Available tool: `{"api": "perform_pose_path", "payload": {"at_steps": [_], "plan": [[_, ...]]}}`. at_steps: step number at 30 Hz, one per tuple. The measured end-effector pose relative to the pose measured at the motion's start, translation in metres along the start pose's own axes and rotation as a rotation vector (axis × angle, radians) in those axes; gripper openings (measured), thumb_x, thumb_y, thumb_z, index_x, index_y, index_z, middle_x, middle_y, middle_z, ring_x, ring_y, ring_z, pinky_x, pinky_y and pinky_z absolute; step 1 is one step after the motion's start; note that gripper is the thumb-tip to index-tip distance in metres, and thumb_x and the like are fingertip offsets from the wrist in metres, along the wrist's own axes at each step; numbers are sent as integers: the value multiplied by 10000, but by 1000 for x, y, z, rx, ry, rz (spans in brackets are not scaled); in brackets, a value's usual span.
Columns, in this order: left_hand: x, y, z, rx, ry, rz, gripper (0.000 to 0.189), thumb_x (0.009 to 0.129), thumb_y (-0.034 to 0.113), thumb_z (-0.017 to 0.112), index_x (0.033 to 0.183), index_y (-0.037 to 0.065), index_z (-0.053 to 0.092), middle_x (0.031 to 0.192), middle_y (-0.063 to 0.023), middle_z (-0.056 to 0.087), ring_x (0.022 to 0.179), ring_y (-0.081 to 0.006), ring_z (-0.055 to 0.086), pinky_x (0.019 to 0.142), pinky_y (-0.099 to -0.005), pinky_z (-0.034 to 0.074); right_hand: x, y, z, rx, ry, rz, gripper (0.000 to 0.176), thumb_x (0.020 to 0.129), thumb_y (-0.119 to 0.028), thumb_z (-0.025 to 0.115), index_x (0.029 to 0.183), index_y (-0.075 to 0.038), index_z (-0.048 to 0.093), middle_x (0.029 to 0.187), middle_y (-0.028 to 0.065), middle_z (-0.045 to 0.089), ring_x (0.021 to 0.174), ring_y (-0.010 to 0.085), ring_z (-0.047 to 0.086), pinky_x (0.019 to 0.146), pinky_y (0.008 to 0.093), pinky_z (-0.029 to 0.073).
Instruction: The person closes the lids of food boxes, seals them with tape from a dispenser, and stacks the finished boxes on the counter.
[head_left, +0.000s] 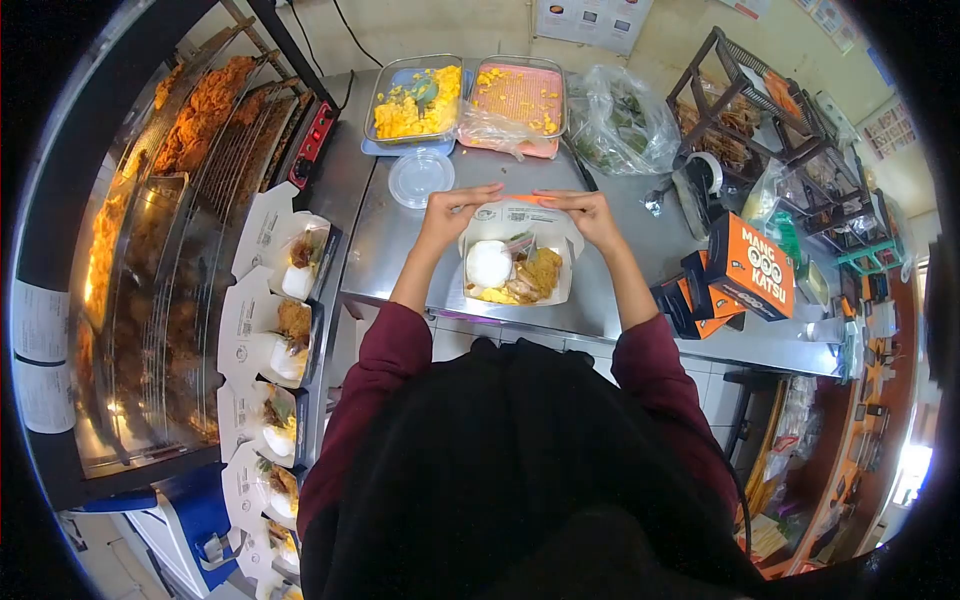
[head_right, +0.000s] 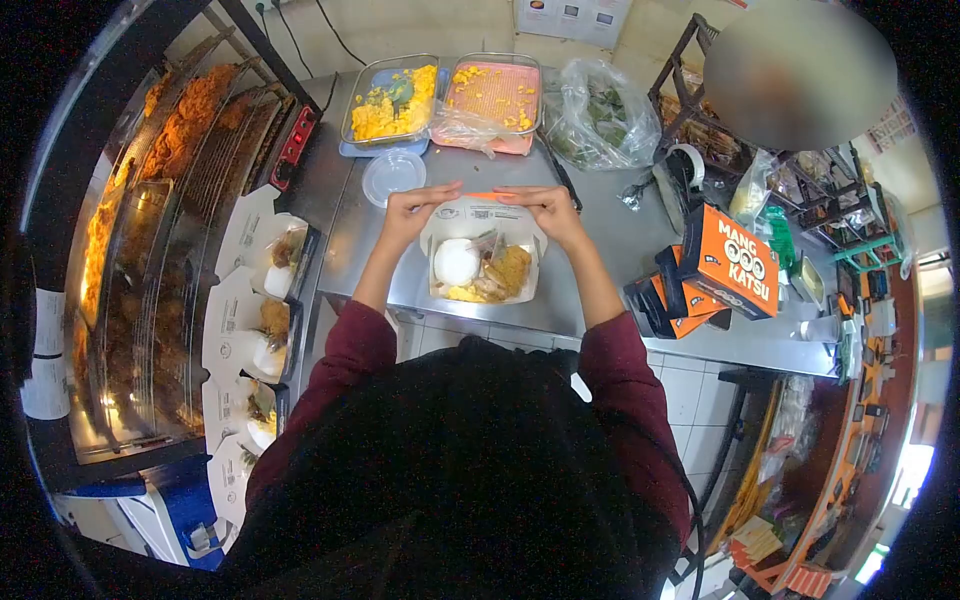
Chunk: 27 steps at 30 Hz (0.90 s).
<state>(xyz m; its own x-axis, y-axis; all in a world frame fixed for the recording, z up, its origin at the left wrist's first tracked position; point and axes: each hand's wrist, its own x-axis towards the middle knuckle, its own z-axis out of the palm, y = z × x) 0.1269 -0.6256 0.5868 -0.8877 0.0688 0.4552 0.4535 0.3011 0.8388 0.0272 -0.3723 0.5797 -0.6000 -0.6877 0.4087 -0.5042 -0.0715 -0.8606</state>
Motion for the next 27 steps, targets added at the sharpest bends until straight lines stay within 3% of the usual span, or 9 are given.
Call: {"api": "perform_pose_path", "payload": {"at_steps": [5, 7, 8, 10, 13, 16, 23, 25, 27], "plan": [[-5, 0, -4, -130, -29, 0, 409, 807, -146, 421, 1106, 23, 644, 1238, -166, 566, 1203, -270, 512, 1011, -354, 389, -17, -29, 15, 219, 233, 226, 498, 779, 95, 516, 1239, -89, 568, 1169, 157, 615, 1112, 276, 580, 928, 304, 455], [-24, 19, 7, -346, 196, -119, 458, 816, -147, 386, 1187, 25, 591, 1315, -184, 502, 1241, -277, 475, 1028, -354, 369, -48, -29, 11, -213, 103, 398, 530, 768, 77, 527, 1275, -77, 522, 1230, 176, 569, 1136, 292, 558, 933, 311, 449], [-40, 20, 5, -133, 162, -132, 470, 825, -129, 378, 1220, 45, 562, 1335, -182, 481, 1239, -287, 474, 1025, -350, 373, -65, -27, 13, -430, 36, 481, 549, 763, 68, 532, 1294, -70, 499, 1261, 186, 545, 1149, 300, 546, 935, 314, 447], [-82, 8, 3, 290, 86, -150, 498, 843, -94, 362, 1285, 85, 504, 1377, -179, 438, 1237, -309, 473, 1019, -342, 381, -107, -13, 38, -926, 202, 111, 517, 782, 25, 528, 1291, -52, 487, 1197, 210, 571, 1058, 339, 589, 864, 343, 482], [-127, -16, 39, 195, 138, -138, 491, 864, -60, 352, 1318, 90, 468, 1324, -151, 501, 1203, -265, 501, 1019, -302, 362, -126, -4, 84, -766, 499, 121, 536, 799, 31, 488, 1319, -97, 477, 1062, 195, 637, 957, 327, 635, 815, 336, 493], [-126, -4, 64, -73, 282, -337, 414, 897, 21, 376, 1284, 88, 505, 1226, -137, 567, 1102, -201, 549, 962, -280, 392, -113, -28, 101, -302, 487, 641, 555, 816, -14, 482, 1355, -141, 444, 905, 171, 667, 808, 335, 654, 737, 359, 493], [-79, 39, 26, 114, 80, -601, 382, 913, 149, 383, 1268, 115, 519, 921, -119, 675, 548, -183, 570, 946, -310, 396, -105, -24, 68, -230, 286, 516, 763, 792, -182, 620, 1453, -147, 240, 1016, 220, 623, 899, 314, 633, 788, 358, 475], [-92, 20, 16, 177, -208, -501, 556, 871, 228, 524, 1398, 158, 360, 1301, -222, 445, 1098, -336, 430, 1069, -459, 235, -106, -29, 59, -291, 91, 528, 867, 769, -309, 681, 1468, -163, 189, 1203, 270, 543, 1115, 344, 562, 909, 439, 437], [-104, 18, 11, 261, -452, -360, 747, 825, 322, 638, 1451, 165, 262, 1485, -237, 203, 1404, -387, 51, 1099, -501, 143, -120, -38, 54, -520, -133, 529, 953, 711, -465, 702, 1466, -172, 198, 1372, 288, 313, 1291, 385, 299, 986, 579, 274]]}}
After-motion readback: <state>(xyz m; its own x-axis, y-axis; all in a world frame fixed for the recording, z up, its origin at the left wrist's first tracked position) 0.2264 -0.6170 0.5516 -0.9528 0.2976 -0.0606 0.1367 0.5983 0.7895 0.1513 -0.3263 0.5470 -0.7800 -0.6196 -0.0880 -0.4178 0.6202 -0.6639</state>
